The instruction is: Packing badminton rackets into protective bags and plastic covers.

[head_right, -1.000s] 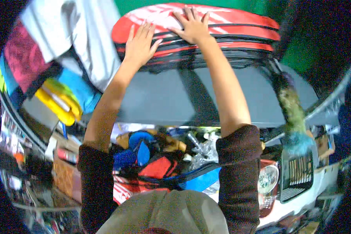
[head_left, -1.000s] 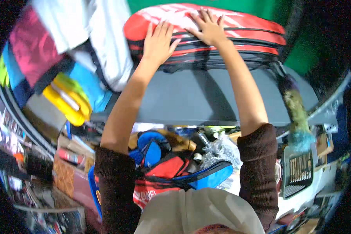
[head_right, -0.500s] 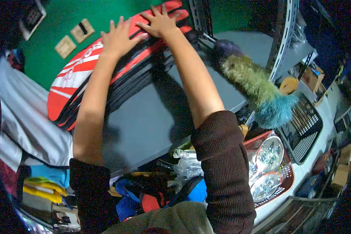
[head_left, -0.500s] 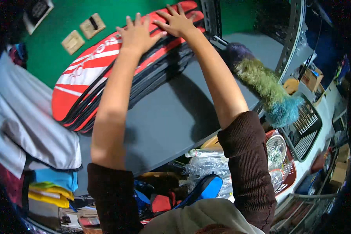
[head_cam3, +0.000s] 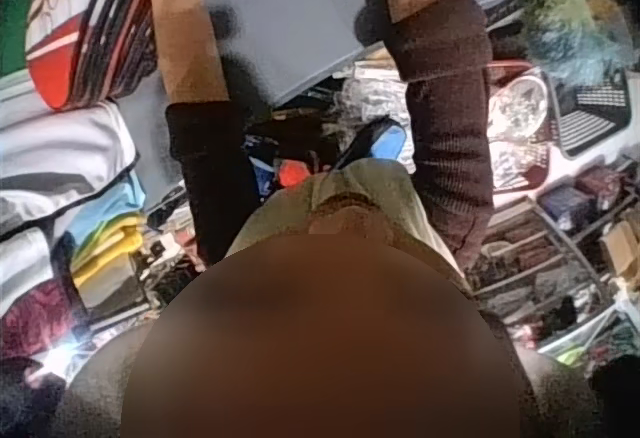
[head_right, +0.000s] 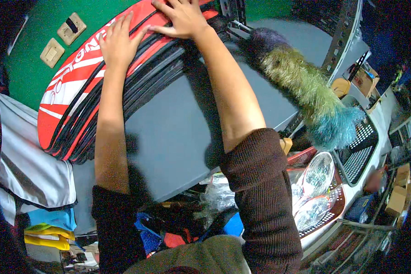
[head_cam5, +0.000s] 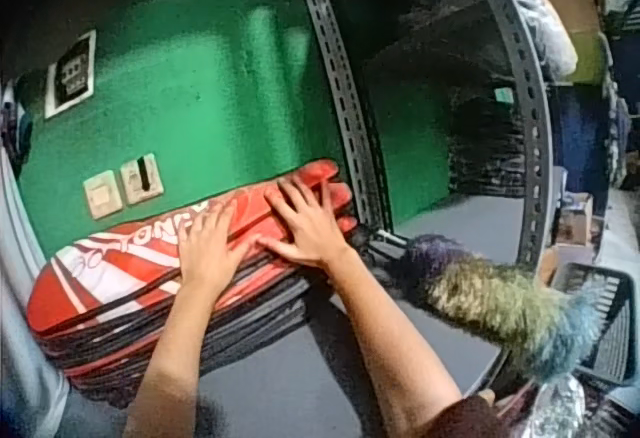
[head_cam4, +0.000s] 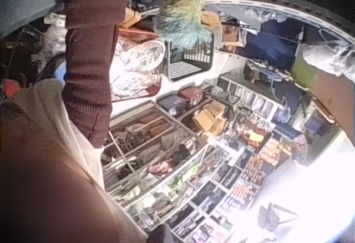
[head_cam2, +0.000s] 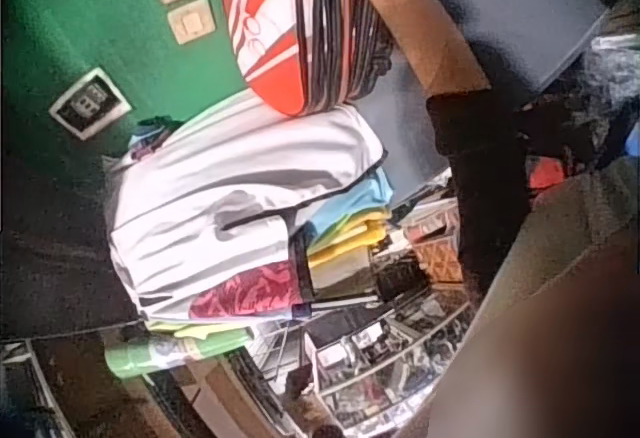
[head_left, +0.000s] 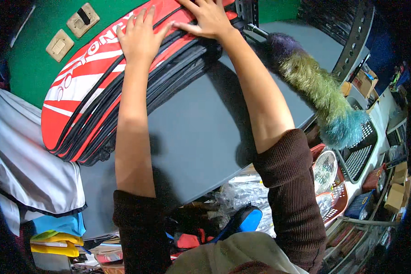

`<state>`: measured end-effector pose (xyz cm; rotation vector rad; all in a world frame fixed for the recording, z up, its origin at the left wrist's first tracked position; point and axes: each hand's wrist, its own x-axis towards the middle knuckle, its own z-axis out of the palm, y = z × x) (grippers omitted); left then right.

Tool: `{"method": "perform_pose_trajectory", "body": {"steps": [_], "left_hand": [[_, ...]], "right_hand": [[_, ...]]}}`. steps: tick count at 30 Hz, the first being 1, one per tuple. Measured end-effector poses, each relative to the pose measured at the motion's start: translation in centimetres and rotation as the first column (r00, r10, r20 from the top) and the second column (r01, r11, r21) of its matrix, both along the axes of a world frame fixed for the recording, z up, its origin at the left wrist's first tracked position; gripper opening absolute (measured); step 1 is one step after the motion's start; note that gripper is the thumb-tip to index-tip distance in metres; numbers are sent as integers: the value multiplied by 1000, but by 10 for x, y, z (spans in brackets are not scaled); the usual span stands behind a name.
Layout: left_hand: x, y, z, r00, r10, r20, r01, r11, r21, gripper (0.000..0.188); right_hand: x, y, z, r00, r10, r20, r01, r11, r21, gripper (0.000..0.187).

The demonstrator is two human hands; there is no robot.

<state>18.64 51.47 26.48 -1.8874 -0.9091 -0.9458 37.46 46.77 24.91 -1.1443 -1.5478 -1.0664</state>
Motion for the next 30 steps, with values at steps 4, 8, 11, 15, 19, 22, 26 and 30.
{"method": "perform_pose_trajectory", "body": {"steps": [4,8,11,15,19,22,26,30], "left_hand": [[-5,1,5,999,-27,33,27,1000,15,55],[-13,-16,28,993,-83,88,97,982,-161,48],[-15,-32,38,992,-17,121,58,937,-344,41],[-17,-23,32,976,-189,108,212,936,-281,42],[-19,9,15,975,-223,-9,221,969,-110,54],[-13,3,7,985,-151,-80,153,988,21,59],[3,-71,30,998,-65,25,69,968,-241,40],[1,-24,13,976,-170,139,176,984,-33,38]], "right_hand": [[4,0,-1,986,-26,163,5,992,124,72],[4,-2,14,971,-101,219,56,978,201,69],[4,3,21,992,-117,38,105,964,244,69],[-6,12,19,947,-287,-147,294,955,28,65],[9,23,10,989,-114,-92,120,990,68,58],[12,18,8,997,-52,-51,53,999,6,54],[-13,4,10,934,-280,-221,231,947,-223,51],[-5,16,17,989,-142,-48,144,988,57,47]]}}
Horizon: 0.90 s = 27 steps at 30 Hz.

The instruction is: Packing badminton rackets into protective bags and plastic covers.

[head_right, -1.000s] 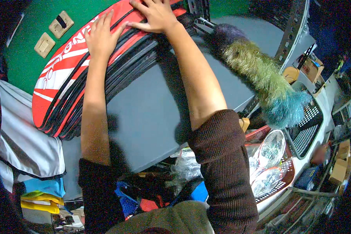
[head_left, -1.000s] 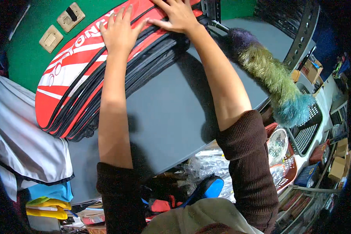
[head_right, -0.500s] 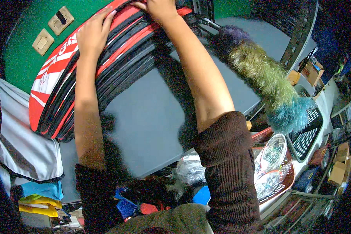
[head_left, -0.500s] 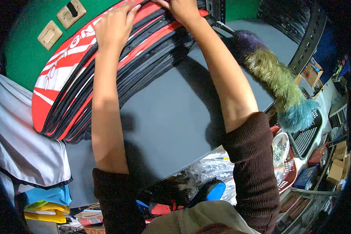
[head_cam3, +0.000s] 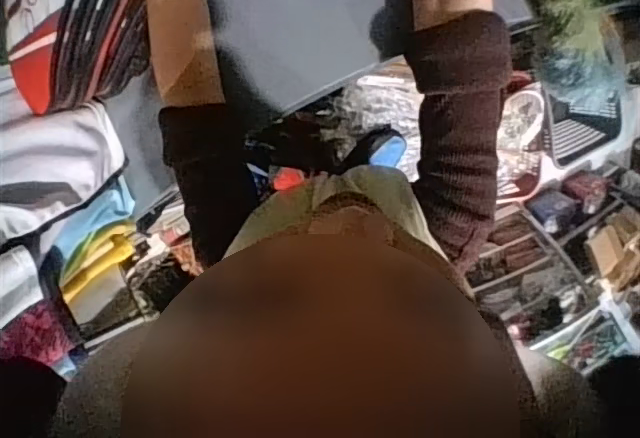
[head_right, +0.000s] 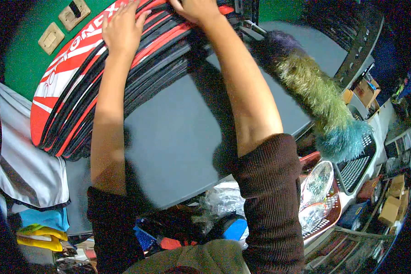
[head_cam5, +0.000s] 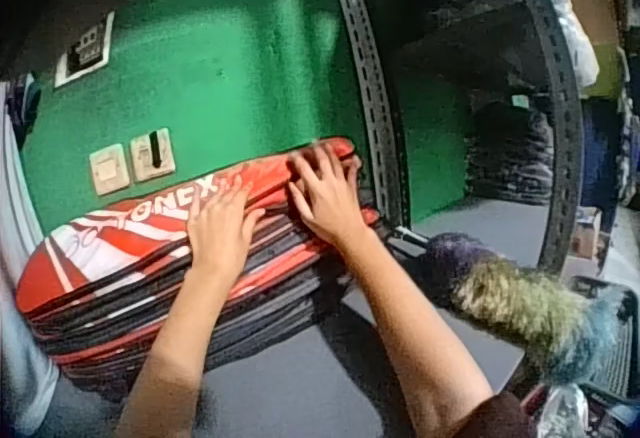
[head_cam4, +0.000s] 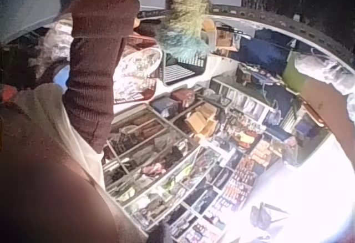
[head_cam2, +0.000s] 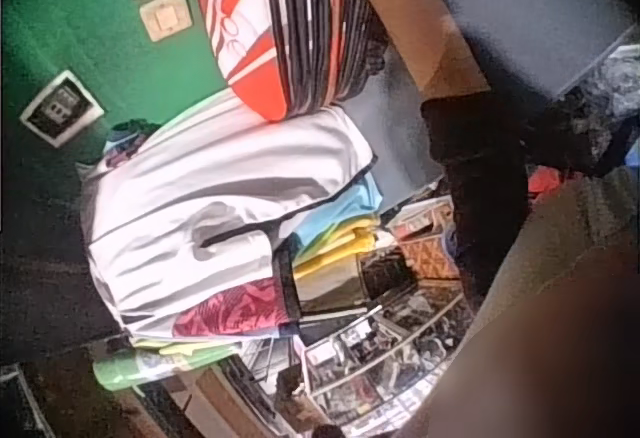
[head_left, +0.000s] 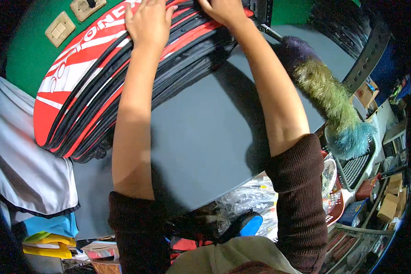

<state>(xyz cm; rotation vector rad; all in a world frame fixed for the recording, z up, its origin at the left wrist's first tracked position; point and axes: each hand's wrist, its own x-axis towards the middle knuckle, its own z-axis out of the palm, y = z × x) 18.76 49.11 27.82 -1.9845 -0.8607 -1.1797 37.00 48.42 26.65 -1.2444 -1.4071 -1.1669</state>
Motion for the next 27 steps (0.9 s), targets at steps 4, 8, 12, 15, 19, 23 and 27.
{"method": "perform_pose_trajectory", "body": {"steps": [4,8,12,15,19,23,27], "left_hand": [[0,16,-9,996,-83,18,83,997,8,36],[6,8,-9,992,-114,61,118,991,-70,36],[8,5,-7,999,-29,-20,28,998,-49,40],[-11,23,-21,972,177,-154,-187,981,-50,57],[3,-57,-22,992,39,-120,-56,988,-145,57],[-81,-145,-38,974,-220,-45,200,941,-274,54],[-152,-260,-78,908,-404,106,406,793,-455,52]], "right_hand": [[9,9,-15,984,141,113,-136,990,-47,46],[13,7,-18,993,93,75,-89,995,-55,45],[-6,-10,-12,996,-53,-74,33,967,-254,44],[-38,-21,-7,959,-280,32,271,884,-381,49],[-74,-60,-10,877,-436,202,480,801,-358,56],[-131,-162,-28,997,76,-21,-77,905,-418,59],[-182,-281,-66,890,406,-209,-455,763,-459,45]]}}
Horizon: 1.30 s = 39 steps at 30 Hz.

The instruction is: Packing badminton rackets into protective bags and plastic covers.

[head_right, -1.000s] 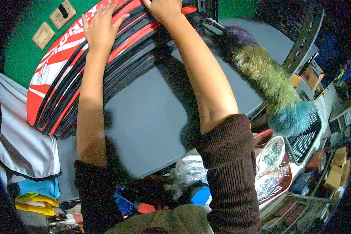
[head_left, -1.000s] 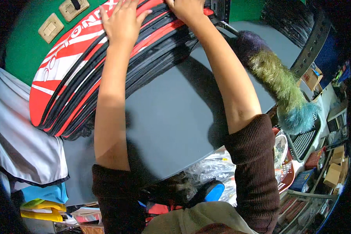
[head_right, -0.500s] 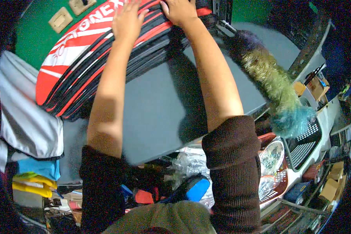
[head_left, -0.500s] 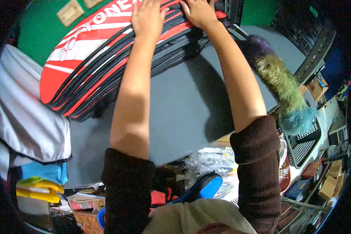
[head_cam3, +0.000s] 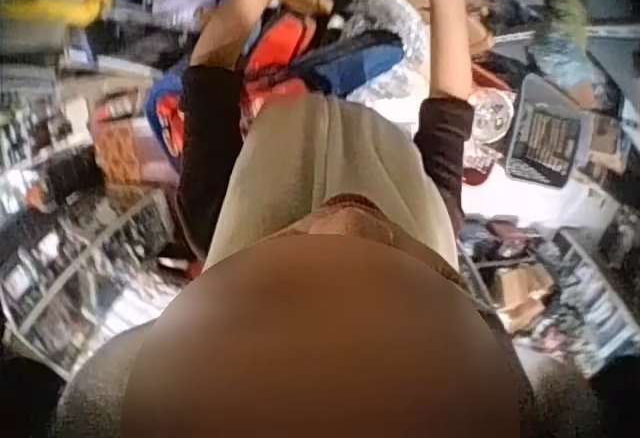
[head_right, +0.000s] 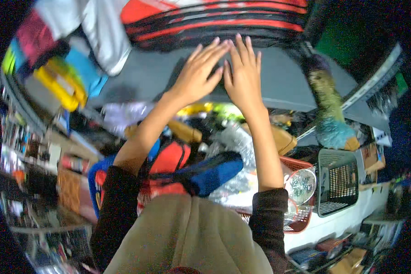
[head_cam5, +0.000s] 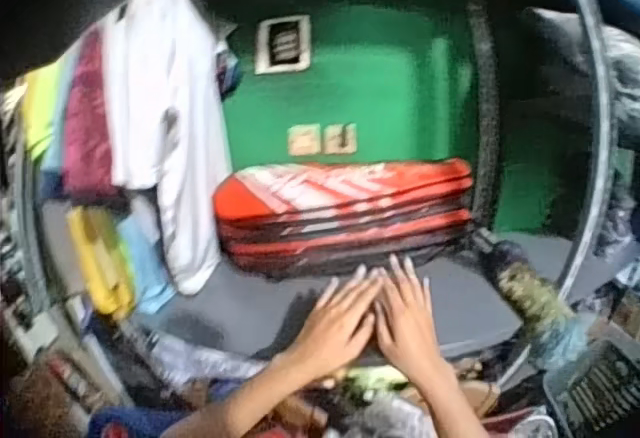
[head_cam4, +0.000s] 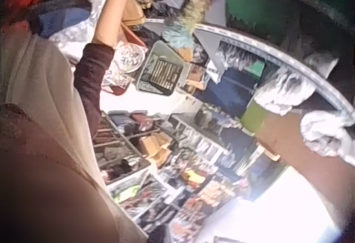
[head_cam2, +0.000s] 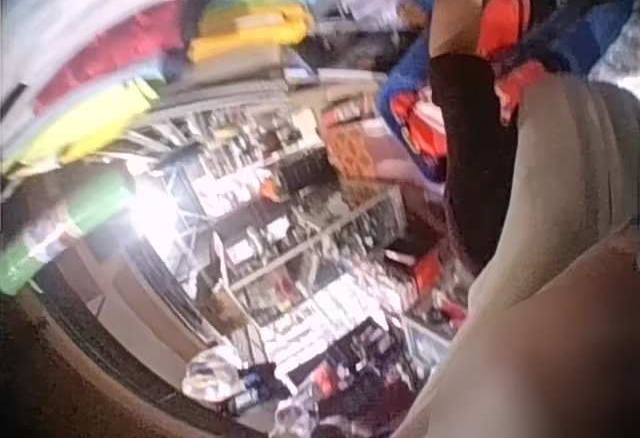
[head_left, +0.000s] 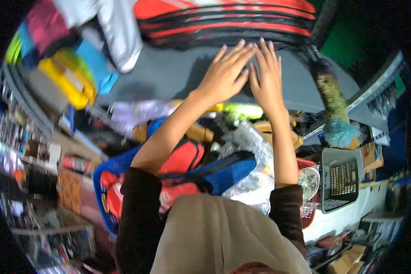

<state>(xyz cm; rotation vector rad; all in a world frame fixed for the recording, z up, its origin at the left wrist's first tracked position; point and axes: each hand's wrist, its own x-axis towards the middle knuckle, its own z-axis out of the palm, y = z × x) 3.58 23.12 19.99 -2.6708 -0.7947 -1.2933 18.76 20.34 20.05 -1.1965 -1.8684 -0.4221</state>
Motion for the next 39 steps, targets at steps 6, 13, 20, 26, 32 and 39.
{"method": "perform_pose_trajectory", "body": {"steps": [6,13,20,26,32,39], "left_hand": [[-109,-146,-99,947,116,300,16,914,-406,35],[-155,-286,-280,780,591,207,-283,628,-725,41],[-137,-371,-324,893,391,-223,-409,497,-765,96],[-138,-385,-344,844,462,-272,-484,437,-758,93],[-140,-374,-318,810,526,-257,-516,434,-738,95],[-175,-347,-346,811,494,-312,-571,556,-604,72]], "right_hand": [[-61,-120,-93,843,224,-489,-306,948,-94,28],[-153,-199,-193,828,325,-457,-521,747,-413,18],[-180,-263,-247,942,260,-214,-334,636,-696,22],[-175,-286,-270,957,288,-24,-241,750,-616,28],[-172,-295,-265,963,240,123,-114,775,-621,30],[-168,-309,-268,964,250,91,-133,749,-649,22]]}}
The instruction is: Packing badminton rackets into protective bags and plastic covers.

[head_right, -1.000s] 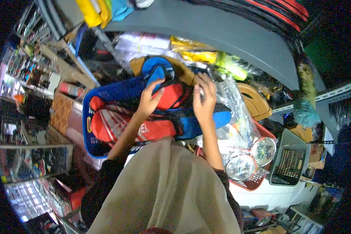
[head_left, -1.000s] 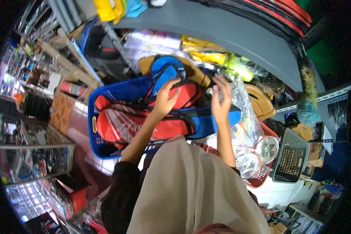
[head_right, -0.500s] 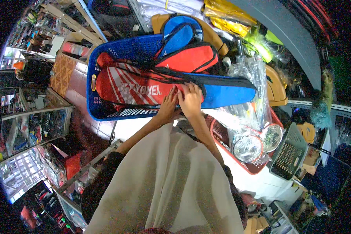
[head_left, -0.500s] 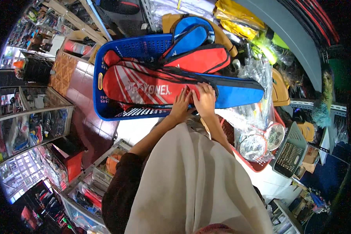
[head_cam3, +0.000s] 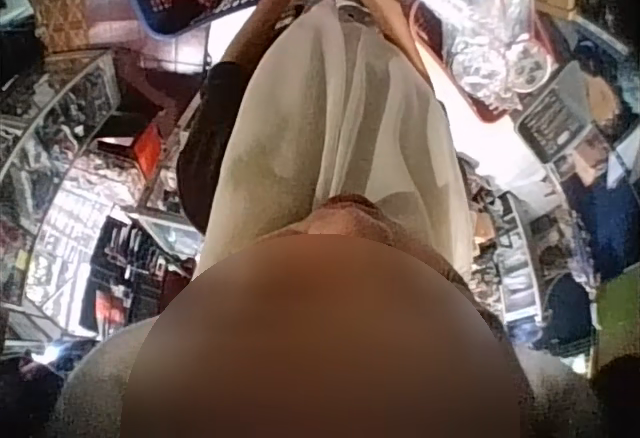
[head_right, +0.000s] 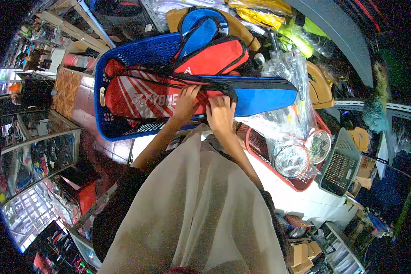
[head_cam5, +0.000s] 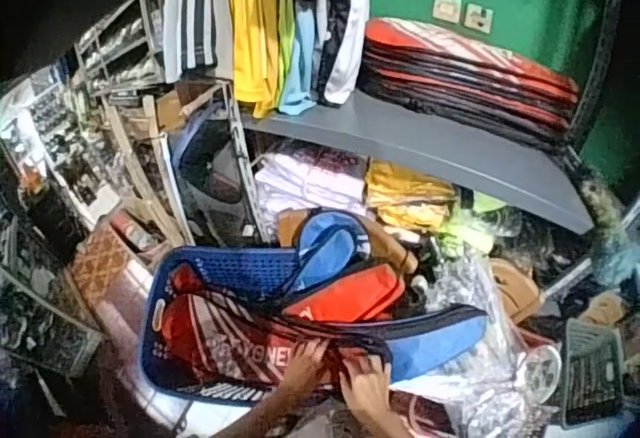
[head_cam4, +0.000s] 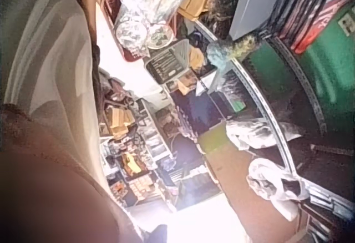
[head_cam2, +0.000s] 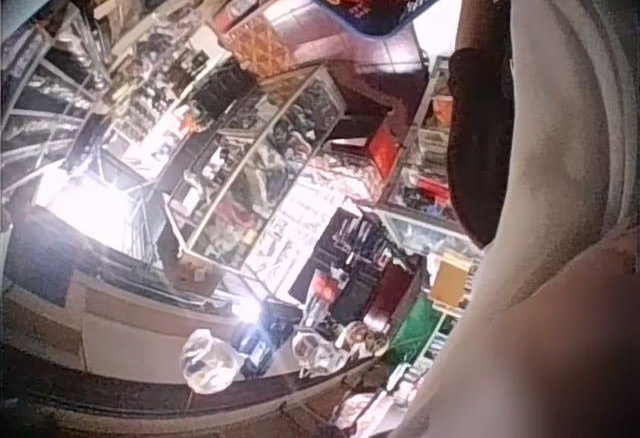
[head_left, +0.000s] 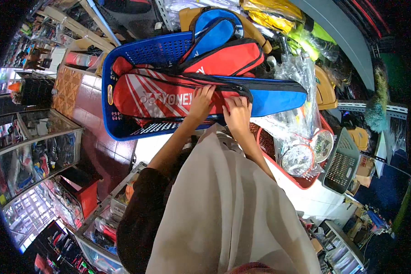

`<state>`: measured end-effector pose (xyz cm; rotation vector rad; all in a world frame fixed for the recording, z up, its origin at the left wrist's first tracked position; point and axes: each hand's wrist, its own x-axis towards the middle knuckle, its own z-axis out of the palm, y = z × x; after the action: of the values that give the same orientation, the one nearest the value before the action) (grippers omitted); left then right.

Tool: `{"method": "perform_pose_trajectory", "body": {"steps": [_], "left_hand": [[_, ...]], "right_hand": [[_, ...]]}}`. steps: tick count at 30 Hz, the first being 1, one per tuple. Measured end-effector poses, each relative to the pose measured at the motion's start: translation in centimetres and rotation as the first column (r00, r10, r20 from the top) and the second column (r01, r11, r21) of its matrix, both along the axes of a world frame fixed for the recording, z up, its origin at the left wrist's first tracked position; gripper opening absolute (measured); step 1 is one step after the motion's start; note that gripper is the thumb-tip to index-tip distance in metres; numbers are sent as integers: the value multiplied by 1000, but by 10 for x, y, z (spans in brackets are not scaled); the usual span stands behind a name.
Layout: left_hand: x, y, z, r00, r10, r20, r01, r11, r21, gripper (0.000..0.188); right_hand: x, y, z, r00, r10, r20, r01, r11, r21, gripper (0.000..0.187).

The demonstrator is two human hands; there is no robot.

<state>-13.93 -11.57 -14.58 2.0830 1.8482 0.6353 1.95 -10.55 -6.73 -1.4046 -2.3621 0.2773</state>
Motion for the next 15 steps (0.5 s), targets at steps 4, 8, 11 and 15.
{"method": "perform_pose_trajectory", "body": {"steps": [4,8,11,15], "left_hand": [[-13,17,6,998,-36,-41,36,999,5,46],[-26,29,22,989,-141,50,147,978,-151,22],[-18,26,58,974,-210,79,204,976,82,20],[-1,39,134,958,-187,219,165,980,115,18]], "right_hand": [[7,-7,1,990,-35,-139,37,999,12,23],[11,-5,8,981,-51,-186,48,999,-20,24],[17,5,36,965,-74,-253,86,996,36,25],[18,21,95,923,-48,-381,92,991,97,30]]}}
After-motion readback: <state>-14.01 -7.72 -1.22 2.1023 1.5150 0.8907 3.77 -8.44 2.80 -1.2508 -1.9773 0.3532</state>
